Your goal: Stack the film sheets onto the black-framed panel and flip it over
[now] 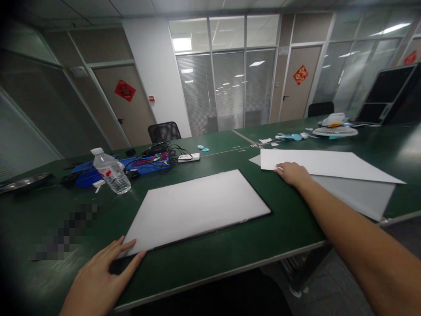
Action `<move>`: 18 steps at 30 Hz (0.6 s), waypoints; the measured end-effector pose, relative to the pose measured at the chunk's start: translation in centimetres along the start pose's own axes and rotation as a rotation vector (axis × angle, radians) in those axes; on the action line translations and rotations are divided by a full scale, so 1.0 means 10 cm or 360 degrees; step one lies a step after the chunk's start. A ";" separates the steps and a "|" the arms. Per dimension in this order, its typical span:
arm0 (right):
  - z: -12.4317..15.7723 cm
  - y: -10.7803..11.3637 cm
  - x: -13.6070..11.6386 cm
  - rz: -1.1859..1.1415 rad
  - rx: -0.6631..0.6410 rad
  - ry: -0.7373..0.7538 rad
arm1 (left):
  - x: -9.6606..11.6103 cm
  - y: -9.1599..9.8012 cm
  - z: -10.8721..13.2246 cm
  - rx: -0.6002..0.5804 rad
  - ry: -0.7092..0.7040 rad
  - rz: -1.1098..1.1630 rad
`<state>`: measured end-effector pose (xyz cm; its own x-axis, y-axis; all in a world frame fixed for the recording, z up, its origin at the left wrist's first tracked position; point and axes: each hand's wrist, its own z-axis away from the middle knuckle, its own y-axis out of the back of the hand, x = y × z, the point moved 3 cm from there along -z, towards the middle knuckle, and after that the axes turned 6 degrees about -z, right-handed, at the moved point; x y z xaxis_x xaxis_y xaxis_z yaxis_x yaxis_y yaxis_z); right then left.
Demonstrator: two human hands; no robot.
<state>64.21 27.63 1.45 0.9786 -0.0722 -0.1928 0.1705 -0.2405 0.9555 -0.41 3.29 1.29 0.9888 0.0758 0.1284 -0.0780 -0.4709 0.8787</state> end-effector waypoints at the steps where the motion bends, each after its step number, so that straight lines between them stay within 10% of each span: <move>1: 0.04 0.05 -0.05 0.0052 -0.0002 0.0020 | 0.00 0.00 0.00 0.0000 0.0000 0.0003; 11: 0.73 0.73 -1.26 0.0067 0.0672 0.0382 | -0.03 0.08 0.02 -0.0044 0.0084 0.0021; 18: 1.95 0.47 -2.59 -0.0312 0.0114 0.1061 | -0.02 0.04 0.04 -0.0027 0.0086 0.0034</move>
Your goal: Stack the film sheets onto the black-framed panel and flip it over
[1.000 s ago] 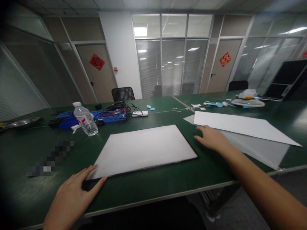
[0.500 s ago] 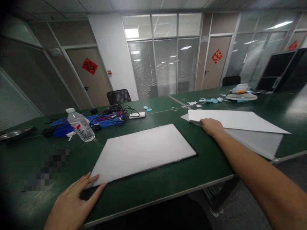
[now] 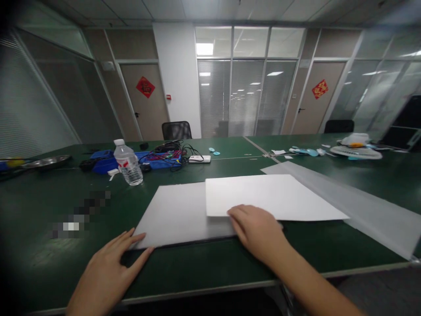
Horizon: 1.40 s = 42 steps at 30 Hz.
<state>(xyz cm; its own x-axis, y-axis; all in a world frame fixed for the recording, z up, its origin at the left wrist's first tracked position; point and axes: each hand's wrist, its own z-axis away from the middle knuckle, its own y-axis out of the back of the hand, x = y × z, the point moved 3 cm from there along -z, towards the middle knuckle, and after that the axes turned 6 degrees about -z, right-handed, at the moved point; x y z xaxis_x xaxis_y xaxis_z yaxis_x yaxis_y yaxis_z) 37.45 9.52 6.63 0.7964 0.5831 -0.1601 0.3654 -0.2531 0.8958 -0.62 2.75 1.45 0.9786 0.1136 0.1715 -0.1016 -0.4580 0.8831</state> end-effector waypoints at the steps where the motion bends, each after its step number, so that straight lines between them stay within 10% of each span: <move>1: 0.02 -0.08 -0.19 -0.0092 -0.0084 0.0032 | 0.00 -0.01 0.00 0.0003 -0.0002 0.0003; 7: 0.05 -0.22 -0.52 -0.0371 -0.0190 0.0132 | 0.01 0.00 -0.02 -0.0014 -0.0002 0.0008; 19: 0.55 -0.07 1.47 0.0143 -0.0154 -0.0660 | -0.01 0.00 0.00 -0.0030 0.0027 0.0030; 32: 0.62 -0.18 0.52 -0.0040 -0.0128 -0.0350 | 0.03 0.00 0.01 0.0018 -0.0007 0.0051; 42: 0.59 -0.21 0.50 -0.0071 -0.0159 -0.0282 | 0.00 -0.04 -0.01 -0.0064 -0.0015 0.0014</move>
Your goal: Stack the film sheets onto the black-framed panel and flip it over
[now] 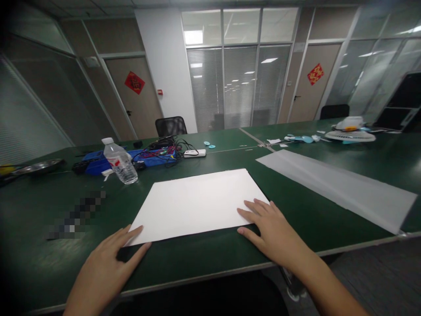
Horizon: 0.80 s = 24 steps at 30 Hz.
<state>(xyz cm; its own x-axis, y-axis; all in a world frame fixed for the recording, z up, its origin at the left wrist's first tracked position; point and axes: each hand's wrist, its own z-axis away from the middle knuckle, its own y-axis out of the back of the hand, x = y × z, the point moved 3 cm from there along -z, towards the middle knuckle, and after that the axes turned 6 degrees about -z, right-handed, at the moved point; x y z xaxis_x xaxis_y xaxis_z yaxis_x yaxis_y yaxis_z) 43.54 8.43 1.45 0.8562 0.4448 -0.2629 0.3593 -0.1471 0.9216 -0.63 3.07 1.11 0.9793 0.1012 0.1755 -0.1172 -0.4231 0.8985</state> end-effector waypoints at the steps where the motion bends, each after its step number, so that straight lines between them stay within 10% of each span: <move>1: 0.00 0.00 0.05 0.0018 0.0024 -0.0002 | 0.01 0.01 0.00 -0.0007 0.0007 -0.0001; 8: 0.06 0.02 0.55 0.0078 0.0080 -0.0396 | 0.06 0.05 -0.03 -0.0039 0.0065 0.0033; 24: 0.27 0.23 0.71 -0.0082 0.0221 -0.0510 | -0.02 0.02 -0.04 -0.0059 0.0110 0.0093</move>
<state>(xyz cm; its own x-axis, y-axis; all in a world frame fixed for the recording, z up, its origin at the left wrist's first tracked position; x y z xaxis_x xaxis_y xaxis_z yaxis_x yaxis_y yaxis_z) 51.45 8.87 0.90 0.9008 0.1578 -0.4044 0.4331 -0.2602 0.8630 -0.92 3.34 1.45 0.9570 0.1399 0.2539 -0.1808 -0.3968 0.8999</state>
